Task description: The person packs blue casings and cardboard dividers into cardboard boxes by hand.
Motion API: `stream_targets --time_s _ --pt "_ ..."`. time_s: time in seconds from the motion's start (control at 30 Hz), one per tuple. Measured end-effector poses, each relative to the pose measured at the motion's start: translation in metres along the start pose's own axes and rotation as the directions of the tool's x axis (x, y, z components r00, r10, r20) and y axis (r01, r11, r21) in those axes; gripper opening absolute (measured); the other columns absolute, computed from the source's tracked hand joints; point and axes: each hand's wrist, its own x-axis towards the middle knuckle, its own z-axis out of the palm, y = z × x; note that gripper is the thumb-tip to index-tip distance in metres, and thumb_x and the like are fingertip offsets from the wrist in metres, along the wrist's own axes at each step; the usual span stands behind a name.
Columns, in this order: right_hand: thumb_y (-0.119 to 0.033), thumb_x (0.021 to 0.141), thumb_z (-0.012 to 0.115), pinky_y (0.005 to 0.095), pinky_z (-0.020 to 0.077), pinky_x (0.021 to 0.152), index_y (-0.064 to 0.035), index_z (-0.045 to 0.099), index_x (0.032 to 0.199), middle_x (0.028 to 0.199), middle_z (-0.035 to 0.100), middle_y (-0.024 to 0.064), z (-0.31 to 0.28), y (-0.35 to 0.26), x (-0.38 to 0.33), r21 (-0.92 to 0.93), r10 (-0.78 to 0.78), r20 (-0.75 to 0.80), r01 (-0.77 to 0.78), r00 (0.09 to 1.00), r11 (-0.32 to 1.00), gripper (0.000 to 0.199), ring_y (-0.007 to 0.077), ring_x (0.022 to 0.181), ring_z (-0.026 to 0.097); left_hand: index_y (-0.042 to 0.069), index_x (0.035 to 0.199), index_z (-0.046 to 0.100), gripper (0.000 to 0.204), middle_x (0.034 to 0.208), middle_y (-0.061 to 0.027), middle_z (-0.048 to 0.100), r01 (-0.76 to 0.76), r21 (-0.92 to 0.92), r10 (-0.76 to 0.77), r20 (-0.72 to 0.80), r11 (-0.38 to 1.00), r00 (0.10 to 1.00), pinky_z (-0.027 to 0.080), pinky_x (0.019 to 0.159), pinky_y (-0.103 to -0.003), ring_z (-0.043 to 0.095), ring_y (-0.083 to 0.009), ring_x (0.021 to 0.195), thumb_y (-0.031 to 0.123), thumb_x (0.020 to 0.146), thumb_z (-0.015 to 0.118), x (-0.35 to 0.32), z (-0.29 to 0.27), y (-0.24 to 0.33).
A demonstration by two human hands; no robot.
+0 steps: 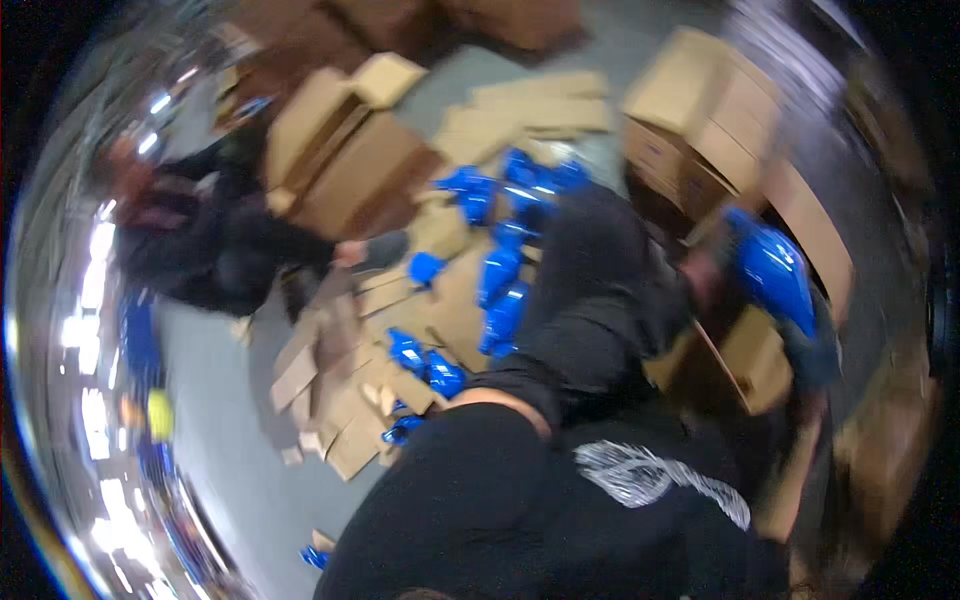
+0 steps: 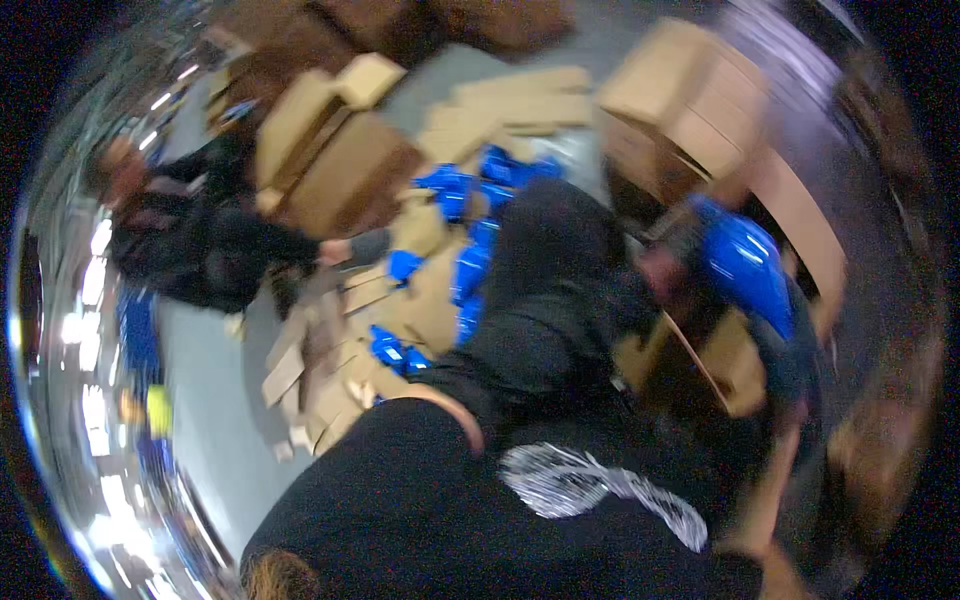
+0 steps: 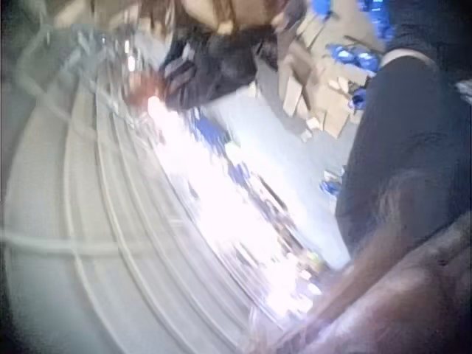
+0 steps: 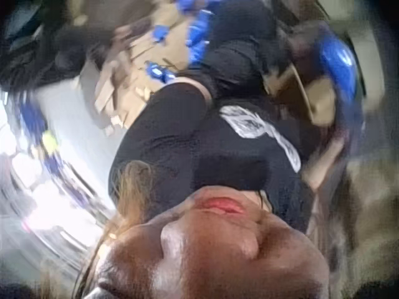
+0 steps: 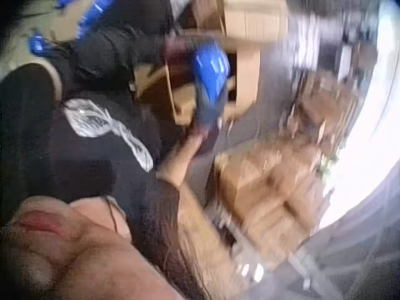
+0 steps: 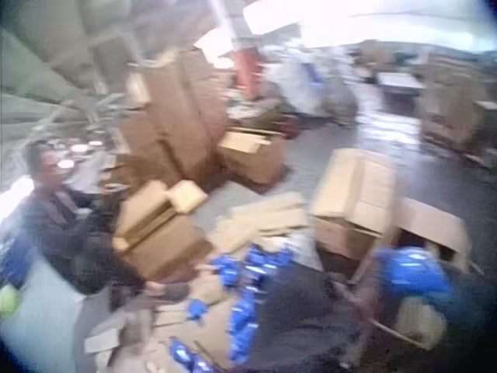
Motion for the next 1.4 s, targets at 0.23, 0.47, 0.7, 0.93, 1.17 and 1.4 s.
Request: stream_targets --time_s 0.23,0.47,0.7,0.93,1.17,1.4 --pt "-0.029 0.067 0.078 0.0321 0.0487 0.08 -0.0065 0.056 0.114 0.106 0.062 0.0132 0.03 -0.012 -0.026 0.109 -0.412 -0.133 0.426 0.902 0.898 0.056 0.0202 0.091 0.062 0.005 0.1 0.06 0.022 0.098 -0.0095 0.062 -0.21 0.371 -0.008 0.508 0.905 0.861 0.05 0.077 -0.031 0.061 -0.0206 0.086 0.012 0.079 0.058 -0.017 -0.014 0.002" --pt "-0.023 0.07 0.077 0.0269 0.0476 0.08 -0.004 0.058 0.11 0.101 0.063 0.0096 0.047 -0.012 -0.038 0.455 -0.444 -0.192 0.48 0.875 0.75 0.048 0.0131 0.089 0.06 0.005 0.099 0.056 0.023 0.091 -0.0067 0.061 -0.442 0.535 -0.002 0.638 0.72 0.77 0.05 0.071 -0.029 0.061 -0.0176 0.085 0.013 0.078 0.061 -0.041 0.001 0.014" --pt "-0.028 0.073 0.072 0.0294 0.0483 0.08 -0.005 0.059 0.111 0.1 0.064 0.0138 0.049 -0.012 -0.031 0.506 -0.435 -0.168 0.456 0.885 0.732 0.046 0.0193 0.091 0.063 0.003 0.108 0.055 0.023 0.1 -0.0079 0.061 0.175 -0.01 -0.15 0.462 0.985 0.874 0.049 0.08 -0.032 0.059 -0.0181 0.093 0.009 0.085 0.053 -0.059 0.013 0.02" --pt "-0.027 0.07 0.076 0.0284 0.0483 0.079 -0.0036 0.06 0.107 0.096 0.064 0.0103 0.056 -0.008 -0.027 0.383 -0.458 -0.21 0.503 0.864 0.775 0.047 0.0152 0.087 0.062 0.005 0.11 0.054 0.024 0.104 -0.0079 0.06 -0.032 0.226 -0.062 0.398 0.974 0.915 0.048 0.084 -0.032 0.058 -0.0185 0.097 0.01 0.086 0.052 -0.07 0.014 0.008" --pt "-0.029 0.071 0.075 0.0286 0.049 0.078 -0.0048 0.06 0.107 0.094 0.064 0.0108 0.055 -0.012 -0.027 0.374 -0.46 -0.191 0.497 0.867 0.783 0.046 0.0166 0.086 0.063 0.006 0.108 0.056 0.024 0.104 -0.008 0.06 0.15 -0.055 -0.119 0.372 0.987 0.92 0.048 0.084 -0.031 0.059 -0.0185 0.097 0.01 0.085 0.053 -0.074 0.016 0.003" --pt "-0.026 0.073 0.073 0.0283 0.0494 0.076 -0.0039 0.061 0.105 0.09 0.065 0.0101 0.051 -0.014 -0.029 0.471 -0.381 -0.096 0.379 0.919 0.796 0.041 0.0146 0.082 0.063 0.006 0.107 0.056 0.023 0.104 -0.0082 0.06 0.081 0.033 -0.087 0.45 0.996 0.889 0.048 0.084 -0.031 0.059 -0.0186 0.096 0.011 0.085 0.054 -0.074 0.017 0.003"
